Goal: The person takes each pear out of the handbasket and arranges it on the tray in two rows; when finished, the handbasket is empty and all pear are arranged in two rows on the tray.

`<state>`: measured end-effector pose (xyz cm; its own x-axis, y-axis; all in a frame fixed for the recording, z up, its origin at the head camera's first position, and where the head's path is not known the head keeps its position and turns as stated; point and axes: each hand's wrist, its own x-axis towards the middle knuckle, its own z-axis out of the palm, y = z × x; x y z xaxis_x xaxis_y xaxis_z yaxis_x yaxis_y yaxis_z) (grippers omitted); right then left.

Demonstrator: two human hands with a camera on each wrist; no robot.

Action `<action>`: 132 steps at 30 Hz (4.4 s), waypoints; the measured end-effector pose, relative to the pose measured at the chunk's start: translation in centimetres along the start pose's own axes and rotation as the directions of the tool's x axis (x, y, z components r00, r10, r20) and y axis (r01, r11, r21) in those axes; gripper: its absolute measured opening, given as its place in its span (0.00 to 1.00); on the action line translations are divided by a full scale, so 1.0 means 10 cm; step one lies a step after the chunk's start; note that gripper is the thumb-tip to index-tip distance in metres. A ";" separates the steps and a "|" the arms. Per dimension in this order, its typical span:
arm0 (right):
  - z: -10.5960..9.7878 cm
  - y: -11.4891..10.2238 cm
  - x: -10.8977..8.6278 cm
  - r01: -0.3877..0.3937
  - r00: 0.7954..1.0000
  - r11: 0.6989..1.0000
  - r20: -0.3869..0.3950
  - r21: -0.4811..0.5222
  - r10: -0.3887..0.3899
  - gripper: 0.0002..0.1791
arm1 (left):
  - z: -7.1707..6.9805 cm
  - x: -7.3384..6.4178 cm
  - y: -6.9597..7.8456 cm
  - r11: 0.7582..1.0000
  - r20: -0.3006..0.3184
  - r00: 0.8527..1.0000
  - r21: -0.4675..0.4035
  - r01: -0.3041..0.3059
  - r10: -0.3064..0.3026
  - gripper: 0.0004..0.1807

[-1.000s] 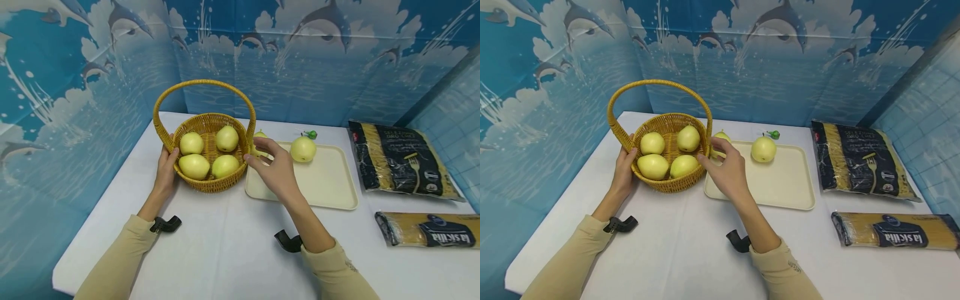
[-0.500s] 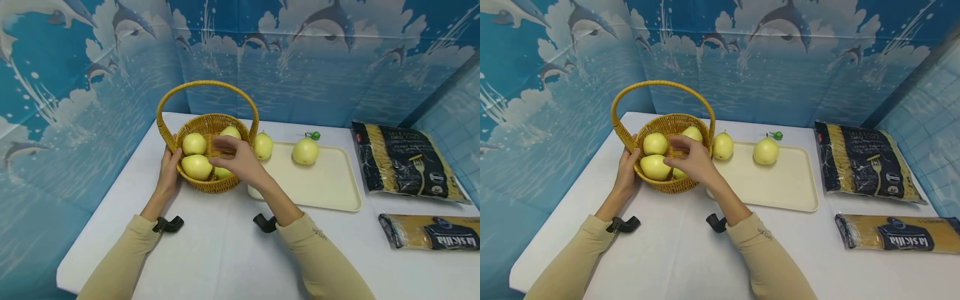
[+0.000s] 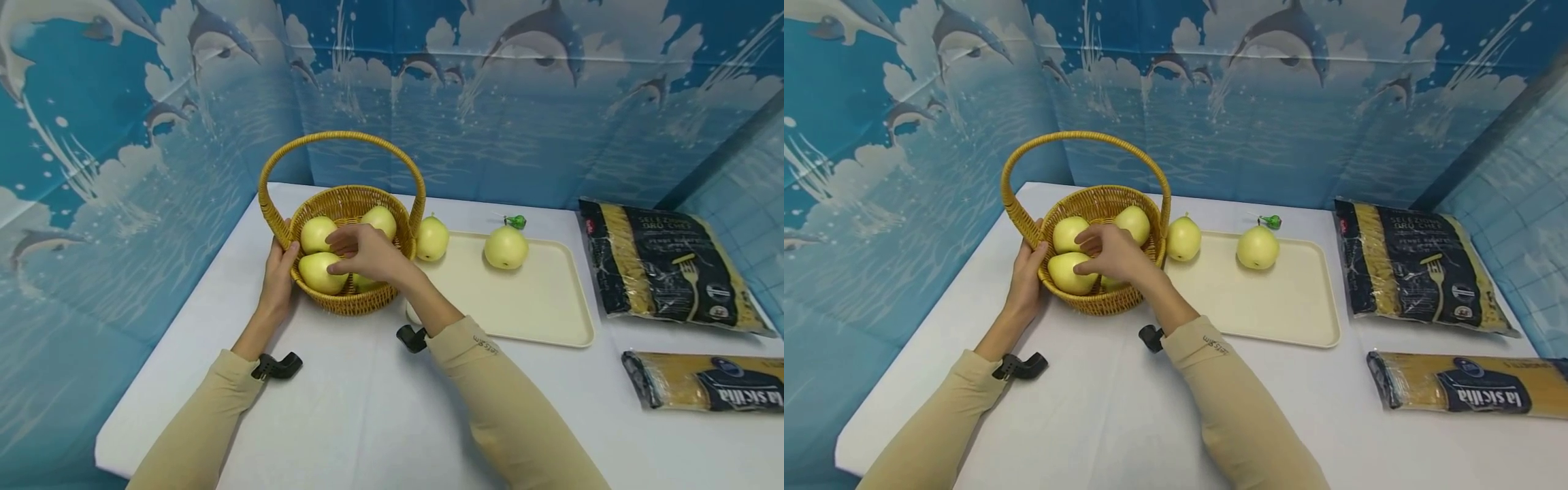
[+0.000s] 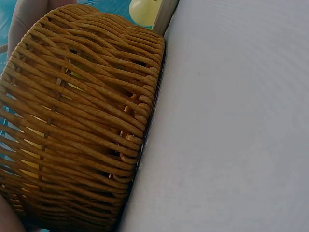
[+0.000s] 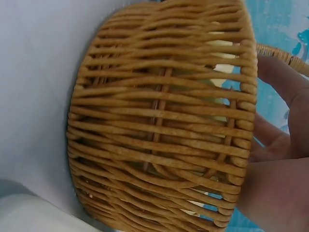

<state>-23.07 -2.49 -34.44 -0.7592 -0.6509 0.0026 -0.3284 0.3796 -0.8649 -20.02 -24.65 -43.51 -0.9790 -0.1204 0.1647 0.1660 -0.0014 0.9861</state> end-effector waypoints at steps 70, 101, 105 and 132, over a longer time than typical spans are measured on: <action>-1.08 0.25 -1.66 -0.178 0.784 0.973 -0.577 0.145 0.229 0.40 | 0.01 -0.06 0.05 1.000 0.001 1.000 0.013 -0.014 0.014 0.35; -1.42 1.32 -1.88 -0.625 0.382 0.772 -0.818 0.116 0.431 0.49 | -0.01 -0.05 0.02 1.000 0.012 1.000 0.014 -0.022 0.022 0.37; -1.39 1.35 -1.88 -0.639 0.378 0.760 -0.813 0.118 0.444 0.51 | -0.01 -0.05 0.02 1.000 0.013 1.000 0.016 -0.019 0.019 0.37; -1.17 1.01 -1.67 -0.364 0.477 0.918 -0.878 -0.158 0.038 0.28 | 0.02 -0.11 0.07 0.999 0.013 0.999 -0.017 0.047 -0.046 0.35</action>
<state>-20.28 19.92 -37.30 -0.8682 0.2810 0.4089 -0.1137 0.6895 -0.7153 -18.88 -24.27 -42.99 -0.9871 -0.1072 0.1190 0.1222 -0.0236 0.9922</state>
